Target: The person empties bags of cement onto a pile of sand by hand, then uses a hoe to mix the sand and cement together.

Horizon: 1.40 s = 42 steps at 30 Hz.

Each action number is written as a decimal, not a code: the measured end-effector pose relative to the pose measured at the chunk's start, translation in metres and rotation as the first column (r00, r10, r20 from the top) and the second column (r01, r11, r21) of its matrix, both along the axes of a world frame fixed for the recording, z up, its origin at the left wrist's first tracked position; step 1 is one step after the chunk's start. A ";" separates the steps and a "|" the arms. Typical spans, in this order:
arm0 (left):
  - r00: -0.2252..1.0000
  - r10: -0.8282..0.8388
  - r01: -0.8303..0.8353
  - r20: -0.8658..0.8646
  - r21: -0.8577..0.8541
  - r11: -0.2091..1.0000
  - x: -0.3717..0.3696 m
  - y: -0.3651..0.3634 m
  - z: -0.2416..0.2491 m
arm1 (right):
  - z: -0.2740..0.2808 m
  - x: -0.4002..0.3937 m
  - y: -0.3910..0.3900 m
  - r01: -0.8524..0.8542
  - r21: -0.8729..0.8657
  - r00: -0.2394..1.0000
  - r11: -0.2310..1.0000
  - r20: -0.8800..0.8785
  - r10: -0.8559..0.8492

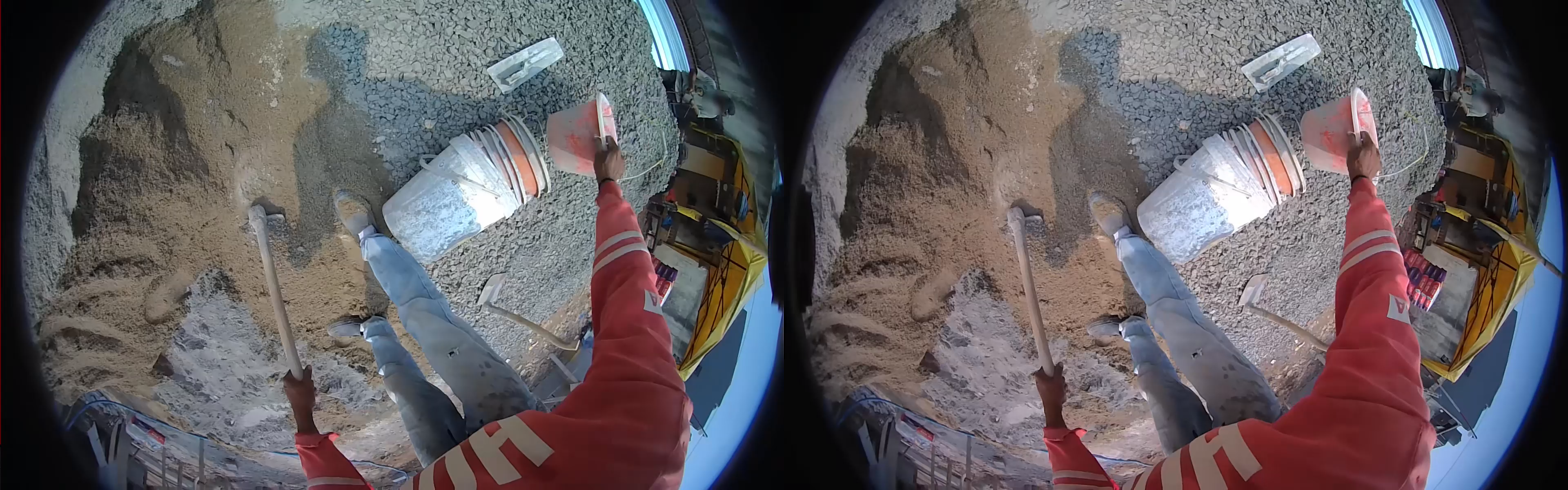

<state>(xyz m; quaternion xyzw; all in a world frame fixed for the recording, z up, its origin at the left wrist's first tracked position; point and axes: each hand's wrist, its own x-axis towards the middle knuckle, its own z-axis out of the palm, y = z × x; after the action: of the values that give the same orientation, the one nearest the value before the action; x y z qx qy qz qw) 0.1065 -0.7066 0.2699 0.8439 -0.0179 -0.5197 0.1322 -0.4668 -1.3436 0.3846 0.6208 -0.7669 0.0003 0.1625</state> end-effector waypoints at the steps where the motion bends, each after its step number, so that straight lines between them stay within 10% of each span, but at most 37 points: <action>1: 0.997 0.054 -0.055 -0.050 -0.011 0.998 0.003 -0.003 0.003 | -0.009 0.004 0.005 -0.014 0.164 1.000 0.986 -0.010 0.016; 4: 0.989 0.104 -0.105 -0.101 -0.008 0.994 0.004 -0.013 0.007 | -0.054 0.078 0.043 -0.148 0.060 0.979 0.987 -0.131 0.155; 7: 0.978 0.159 -0.162 -0.133 -0.008 0.987 0.004 -0.010 0.002 | -0.101 0.163 0.116 -0.570 0.186 0.754 0.801 0.506 0.419; 9: 0.997 -0.072 0.070 -0.020 -0.055 0.996 -0.002 0.000 -0.002 | -0.120 0.264 0.199 -0.523 0.422 0.566 0.741 0.822 -0.069; 14: 0.936 -0.247 0.267 0.249 -0.049 0.962 -0.040 -0.005 0.057 | -0.219 0.426 0.450 -0.668 0.715 0.386 0.206 0.569 -0.726; 16: 0.922 -0.280 0.289 0.267 0.006 0.957 -0.068 0.035 0.087 | -0.165 0.490 0.492 -0.518 0.855 0.379 -0.018 0.211 -0.901; 18: 0.907 -0.329 0.301 0.261 0.145 0.943 -0.090 0.069 0.136 | -0.145 0.516 0.547 -0.492 0.869 -0.102 0.052 0.002 -0.995; 21: 0.912 -0.350 0.301 0.212 0.234 0.925 -0.106 0.110 0.178 | -0.112 0.493 0.583 -0.471 0.861 -0.027 -0.190 -0.229 -0.973; 24: 0.907 -0.366 0.273 0.207 0.373 0.887 -0.108 0.097 0.181 | -0.102 0.489 0.570 -0.470 0.876 -0.060 -0.107 -0.152 -0.987; 29: 0.914 -0.183 0.265 0.361 -0.192 0.945 -0.094 -0.022 0.063 | -0.119 0.515 0.397 -0.512 0.731 -0.143 0.451 0.445 -0.884; 34: 0.970 -0.004 0.145 0.243 -0.565 0.812 -0.064 -0.240 -0.006 | -0.165 0.530 0.192 -0.528 0.262 0.211 0.808 0.962 -0.174; 42: 0.977 0.013 0.095 0.213 -0.489 0.867 -0.094 -0.224 -0.024 | -0.299 0.480 0.184 -0.487 0.582 0.459 0.651 0.805 -0.377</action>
<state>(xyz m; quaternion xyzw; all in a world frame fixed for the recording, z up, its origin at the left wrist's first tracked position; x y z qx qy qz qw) 0.0124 -0.9309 0.2457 0.8308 -0.1826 -0.4086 0.3310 0.0127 -1.1598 0.0859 0.5590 -0.6333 0.0091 -0.5352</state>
